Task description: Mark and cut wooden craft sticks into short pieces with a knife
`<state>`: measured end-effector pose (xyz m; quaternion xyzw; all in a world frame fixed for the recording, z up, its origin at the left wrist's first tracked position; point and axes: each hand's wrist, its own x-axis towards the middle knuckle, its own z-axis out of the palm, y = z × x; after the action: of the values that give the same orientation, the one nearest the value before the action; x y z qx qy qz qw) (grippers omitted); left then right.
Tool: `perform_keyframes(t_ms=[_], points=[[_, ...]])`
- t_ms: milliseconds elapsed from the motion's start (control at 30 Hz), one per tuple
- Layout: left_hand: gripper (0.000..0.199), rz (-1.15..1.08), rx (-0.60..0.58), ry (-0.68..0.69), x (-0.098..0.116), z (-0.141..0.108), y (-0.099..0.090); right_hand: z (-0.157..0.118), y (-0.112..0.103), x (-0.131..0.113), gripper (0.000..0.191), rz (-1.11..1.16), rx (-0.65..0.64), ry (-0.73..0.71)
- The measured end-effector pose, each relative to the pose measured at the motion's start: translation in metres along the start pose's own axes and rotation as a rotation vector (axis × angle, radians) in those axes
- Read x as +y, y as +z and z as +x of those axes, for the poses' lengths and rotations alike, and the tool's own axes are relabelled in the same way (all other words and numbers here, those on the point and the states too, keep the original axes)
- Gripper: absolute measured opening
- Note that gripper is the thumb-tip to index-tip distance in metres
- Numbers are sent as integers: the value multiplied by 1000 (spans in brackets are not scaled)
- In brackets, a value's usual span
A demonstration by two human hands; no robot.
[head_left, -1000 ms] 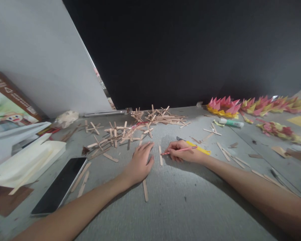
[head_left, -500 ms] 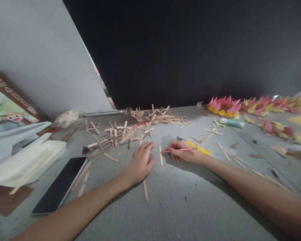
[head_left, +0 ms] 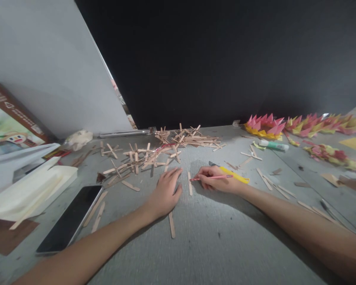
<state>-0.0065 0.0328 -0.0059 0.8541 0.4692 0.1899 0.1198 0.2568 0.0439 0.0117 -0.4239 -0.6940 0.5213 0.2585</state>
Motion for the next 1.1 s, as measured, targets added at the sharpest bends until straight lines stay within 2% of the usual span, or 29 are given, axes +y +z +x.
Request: perform_keyframes(t_ms=[467, 1100], points=[[51, -13, -46, -36, 5, 0, -6, -1, 0, -1, 26, 8, -15, -8], [51, -8, -13, 1, 2, 0, -3, -3, 0, -2, 25, -44, -10, -13]])
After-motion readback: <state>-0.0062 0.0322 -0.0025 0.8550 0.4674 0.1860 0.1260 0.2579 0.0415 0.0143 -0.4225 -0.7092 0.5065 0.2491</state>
